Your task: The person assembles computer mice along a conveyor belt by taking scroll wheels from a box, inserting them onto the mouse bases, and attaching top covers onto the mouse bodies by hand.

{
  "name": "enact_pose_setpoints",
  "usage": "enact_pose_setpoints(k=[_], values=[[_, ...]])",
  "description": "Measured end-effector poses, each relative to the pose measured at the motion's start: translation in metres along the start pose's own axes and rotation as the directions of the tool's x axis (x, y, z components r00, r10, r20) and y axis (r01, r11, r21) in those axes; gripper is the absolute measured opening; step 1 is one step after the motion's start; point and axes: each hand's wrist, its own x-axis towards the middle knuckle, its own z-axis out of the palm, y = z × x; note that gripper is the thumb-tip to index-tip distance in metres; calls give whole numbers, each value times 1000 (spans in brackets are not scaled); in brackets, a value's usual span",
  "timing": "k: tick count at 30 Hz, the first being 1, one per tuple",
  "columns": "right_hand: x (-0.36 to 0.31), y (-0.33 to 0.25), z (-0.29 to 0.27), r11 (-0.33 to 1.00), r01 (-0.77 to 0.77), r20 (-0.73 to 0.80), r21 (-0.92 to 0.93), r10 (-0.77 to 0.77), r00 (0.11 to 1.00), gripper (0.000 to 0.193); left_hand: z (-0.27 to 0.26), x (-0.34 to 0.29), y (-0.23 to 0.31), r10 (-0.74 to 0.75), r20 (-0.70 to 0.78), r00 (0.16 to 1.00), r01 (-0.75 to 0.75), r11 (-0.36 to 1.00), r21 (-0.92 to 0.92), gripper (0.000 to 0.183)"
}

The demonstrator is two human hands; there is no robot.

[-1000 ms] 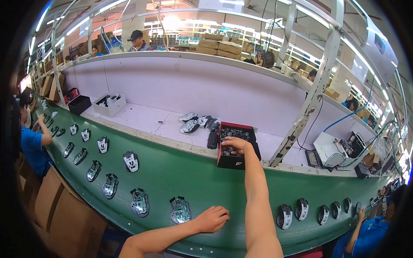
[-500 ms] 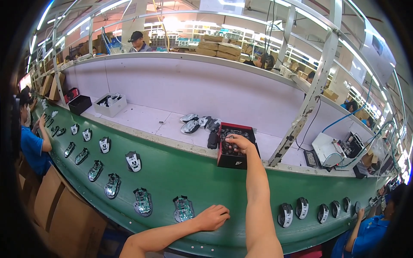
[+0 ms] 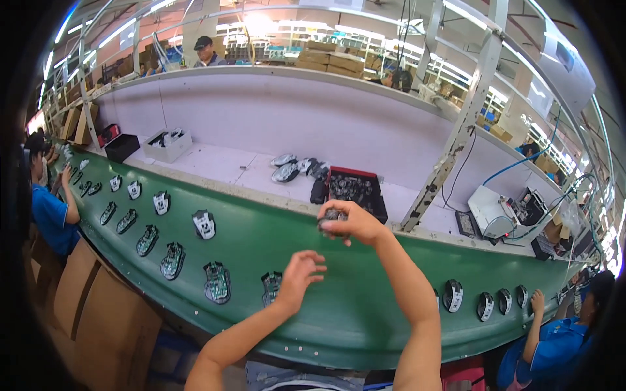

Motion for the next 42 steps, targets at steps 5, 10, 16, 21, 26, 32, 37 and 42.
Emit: enact_pose_setpoints(k=[5, 10, 16, 21, 26, 32, 37, 42], values=[[-43, -10, 84, 677, 373, 194, -635, -328, 925, 28, 4, -30, 15, -298, 170, 939, 332, 667, -667, 53], [-66, 29, 130, 609, 250, 99, -753, -270, 958, 28, 4, -56, -17, -279, 32, 960, 174, 502, -847, 45], [-95, 43, 138, 566, 249, 109, -786, -269, 957, 34, 8, -65, -34, -335, -72, 940, 120, 519, -847, 43], [-115, 42, 137, 555, 270, 89, -787, -331, 940, 43, 7, -73, -41, -255, 116, 960, 235, 506, -830, 39], [-124, 48, 134, 621, 266, 54, -737, -339, 939, 46, 14, -78, -47, -361, 88, 929, 275, 508, -816, 31], [-128, 42, 136, 656, 277, -75, -702, -455, 887, 37, 8, -84, -43, -404, 107, 908, 319, 503, -804, 26], [-129, 64, 132, 802, 307, -255, -512, -483, 838, 19, 2, -92, -49, -449, 119, 886, 350, 478, -805, 27], [-140, 97, 137, 956, 214, -443, -198, -282, 851, 13, -7, -98, -58, -440, 146, 886, 337, 395, -854, 24]])
